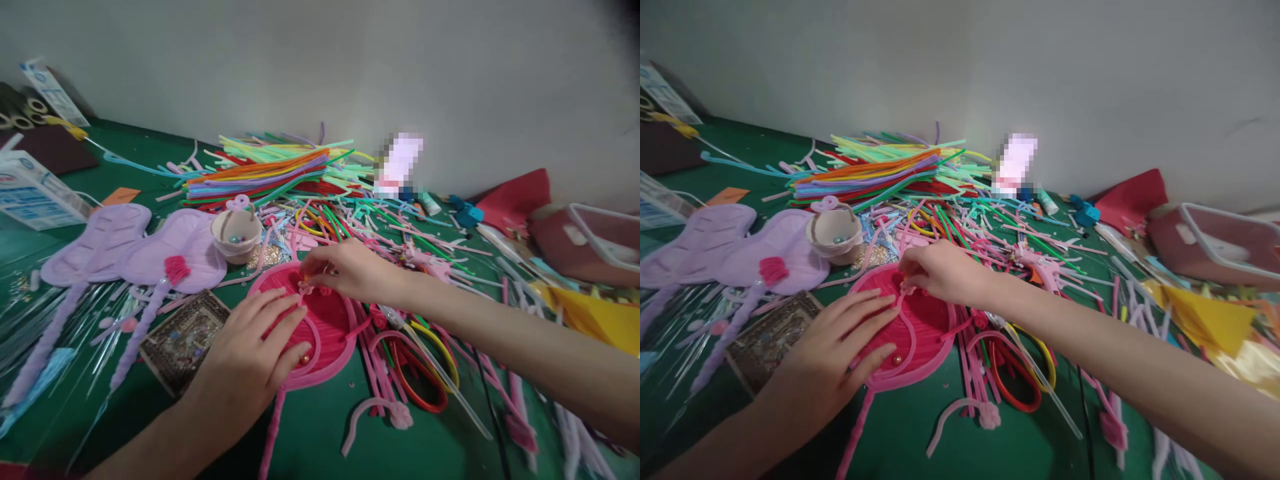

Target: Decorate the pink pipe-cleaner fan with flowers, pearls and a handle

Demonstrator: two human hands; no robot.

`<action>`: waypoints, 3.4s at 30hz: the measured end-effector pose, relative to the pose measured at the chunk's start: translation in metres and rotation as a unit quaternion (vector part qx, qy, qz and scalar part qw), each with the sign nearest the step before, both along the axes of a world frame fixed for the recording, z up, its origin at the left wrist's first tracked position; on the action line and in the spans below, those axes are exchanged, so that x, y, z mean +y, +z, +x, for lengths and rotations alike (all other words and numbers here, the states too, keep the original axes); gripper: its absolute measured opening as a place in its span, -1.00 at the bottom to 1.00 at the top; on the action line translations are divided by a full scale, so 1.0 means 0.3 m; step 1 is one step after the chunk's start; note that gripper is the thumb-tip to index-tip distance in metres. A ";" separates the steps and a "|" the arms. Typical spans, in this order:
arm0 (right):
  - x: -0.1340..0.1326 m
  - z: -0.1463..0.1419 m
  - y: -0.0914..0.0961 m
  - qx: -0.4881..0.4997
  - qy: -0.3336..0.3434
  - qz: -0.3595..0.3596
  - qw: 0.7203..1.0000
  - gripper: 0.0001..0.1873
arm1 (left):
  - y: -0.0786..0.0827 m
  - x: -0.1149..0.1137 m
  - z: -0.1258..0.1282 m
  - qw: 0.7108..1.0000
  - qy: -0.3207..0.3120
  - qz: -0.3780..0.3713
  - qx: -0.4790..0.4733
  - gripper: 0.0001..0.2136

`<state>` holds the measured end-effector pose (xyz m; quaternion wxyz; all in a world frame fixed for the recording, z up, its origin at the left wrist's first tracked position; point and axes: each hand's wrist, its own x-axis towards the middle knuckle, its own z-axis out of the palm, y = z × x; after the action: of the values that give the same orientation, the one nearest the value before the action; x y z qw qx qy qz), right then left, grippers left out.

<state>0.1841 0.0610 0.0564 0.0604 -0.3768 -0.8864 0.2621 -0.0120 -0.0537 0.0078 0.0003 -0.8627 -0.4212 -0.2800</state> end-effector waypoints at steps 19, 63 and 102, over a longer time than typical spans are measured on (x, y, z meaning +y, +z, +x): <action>-0.008 0.008 -0.064 0.009 0.032 0.034 0.999 -0.85 | -0.078 -0.001 0.012 0.999 -0.015 0.010 0.051 -0.63; -0.017 0.011 0.013 0.045 0.072 0.140 0.986 -0.88 | -0.089 0.013 -0.011 0.997 -0.041 -0.009 0.061 -0.60; -0.058 0.044 -0.074 -0.094 -0.049 0.076 0.991 -0.81 | -0.070 0.105 0.072 0.994 -0.009 0.055 0.098 -0.70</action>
<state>0.1974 0.0436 0.0342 0.0182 -0.4369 -0.8860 0.1542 0.0095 -0.0221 -0.0132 0.0863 -0.8885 -0.3951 -0.2168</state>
